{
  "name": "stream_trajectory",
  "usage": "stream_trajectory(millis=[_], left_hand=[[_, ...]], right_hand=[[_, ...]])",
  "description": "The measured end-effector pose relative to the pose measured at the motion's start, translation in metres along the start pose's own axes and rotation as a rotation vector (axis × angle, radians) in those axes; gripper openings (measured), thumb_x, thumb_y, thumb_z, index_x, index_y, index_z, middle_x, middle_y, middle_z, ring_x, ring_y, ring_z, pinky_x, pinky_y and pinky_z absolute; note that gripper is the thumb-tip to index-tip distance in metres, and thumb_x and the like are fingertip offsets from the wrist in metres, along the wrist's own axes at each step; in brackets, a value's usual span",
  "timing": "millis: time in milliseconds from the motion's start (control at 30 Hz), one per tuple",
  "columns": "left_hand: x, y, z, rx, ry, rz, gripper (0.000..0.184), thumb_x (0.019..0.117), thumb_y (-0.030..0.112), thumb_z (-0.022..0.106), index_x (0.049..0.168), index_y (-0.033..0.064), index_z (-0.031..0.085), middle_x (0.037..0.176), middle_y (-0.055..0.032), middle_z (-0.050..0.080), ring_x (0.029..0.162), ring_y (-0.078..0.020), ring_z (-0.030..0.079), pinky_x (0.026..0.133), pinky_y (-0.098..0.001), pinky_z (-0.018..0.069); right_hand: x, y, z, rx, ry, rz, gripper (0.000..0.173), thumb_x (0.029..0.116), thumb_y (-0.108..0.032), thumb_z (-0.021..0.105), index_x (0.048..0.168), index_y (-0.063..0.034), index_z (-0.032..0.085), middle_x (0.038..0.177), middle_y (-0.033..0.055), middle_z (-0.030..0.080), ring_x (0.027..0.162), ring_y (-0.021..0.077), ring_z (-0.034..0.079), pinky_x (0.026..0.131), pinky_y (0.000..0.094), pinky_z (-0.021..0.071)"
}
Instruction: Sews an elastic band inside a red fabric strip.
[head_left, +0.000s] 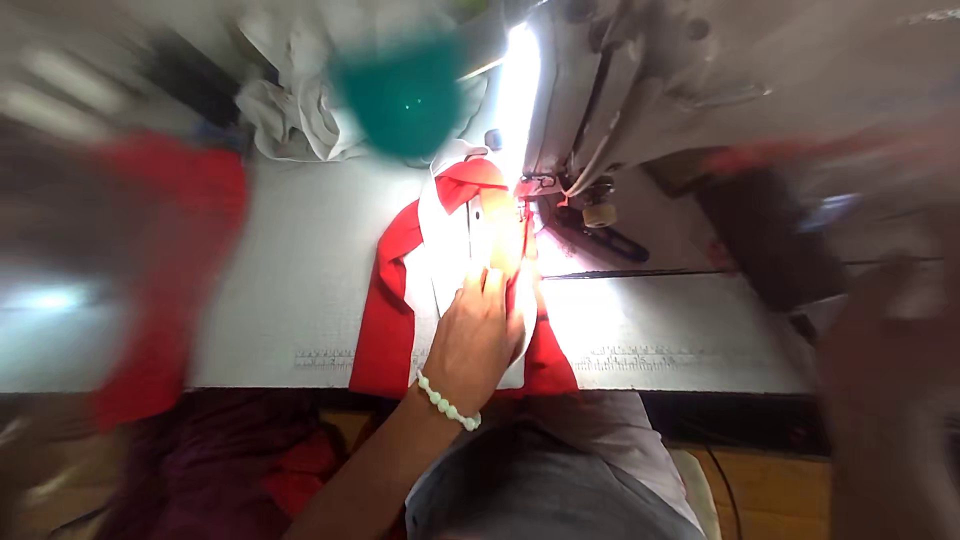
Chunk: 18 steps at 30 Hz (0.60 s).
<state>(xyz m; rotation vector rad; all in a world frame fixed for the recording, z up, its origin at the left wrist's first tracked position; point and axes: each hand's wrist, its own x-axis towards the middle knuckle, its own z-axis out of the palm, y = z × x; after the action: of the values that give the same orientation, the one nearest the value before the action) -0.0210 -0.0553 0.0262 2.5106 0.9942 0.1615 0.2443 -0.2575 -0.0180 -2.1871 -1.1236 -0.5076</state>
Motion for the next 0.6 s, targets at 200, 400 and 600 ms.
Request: stream_trajectory(millis=[200, 400, 600], left_hand=[[-0.028, -0.021, -0.017, -0.22, -0.134, -0.137, 0.023, 0.0979, 0.02, 0.063, 0.104, -0.0013, 0.07, 0.082, -0.0113, 0.068, 0.075, -0.0194, 0.067, 0.072, -0.0361, 0.0551], [-0.043, -0.037, -0.028, -0.558, -0.077, -0.142, 0.018, 0.1012, 0.019, 0.054, 0.101, 0.0056, 0.065, 0.081, 0.0009, 0.063, 0.073, -0.0016, 0.06, 0.069, -0.0209, 0.0497], [-0.04, -0.031, -0.026, -0.968, -0.255, -0.338, 0.008, 0.101, 0.011, 0.06, 0.106, 0.0058, 0.061, 0.07, 0.0086, 0.06, 0.063, 0.0021, 0.057, 0.064, -0.0173, 0.0483]], right_hand=[[0.007, -0.103, 0.058, 0.103, -0.346, -0.176, 0.032, 0.1027, -0.019, 0.052, 0.124, -0.0123, 0.075, 0.143, 0.0183, 0.061, 0.136, 0.0441, 0.052, 0.105, 0.0669, 0.0392], [-0.013, -0.144, 0.034, 0.312, -0.407, -0.107, 0.036, 0.0975, -0.032, 0.062, 0.098, 0.0022, 0.076, 0.102, 0.0232, 0.069, 0.099, 0.0434, 0.066, 0.084, 0.0584, 0.0523], [-0.051, -0.184, 0.039, 0.392, -0.369, -0.054, 0.019, 0.0928, -0.018, 0.063, 0.085, -0.002, 0.069, 0.084, 0.0124, 0.067, 0.081, 0.0281, 0.066, 0.071, 0.038, 0.0543]])
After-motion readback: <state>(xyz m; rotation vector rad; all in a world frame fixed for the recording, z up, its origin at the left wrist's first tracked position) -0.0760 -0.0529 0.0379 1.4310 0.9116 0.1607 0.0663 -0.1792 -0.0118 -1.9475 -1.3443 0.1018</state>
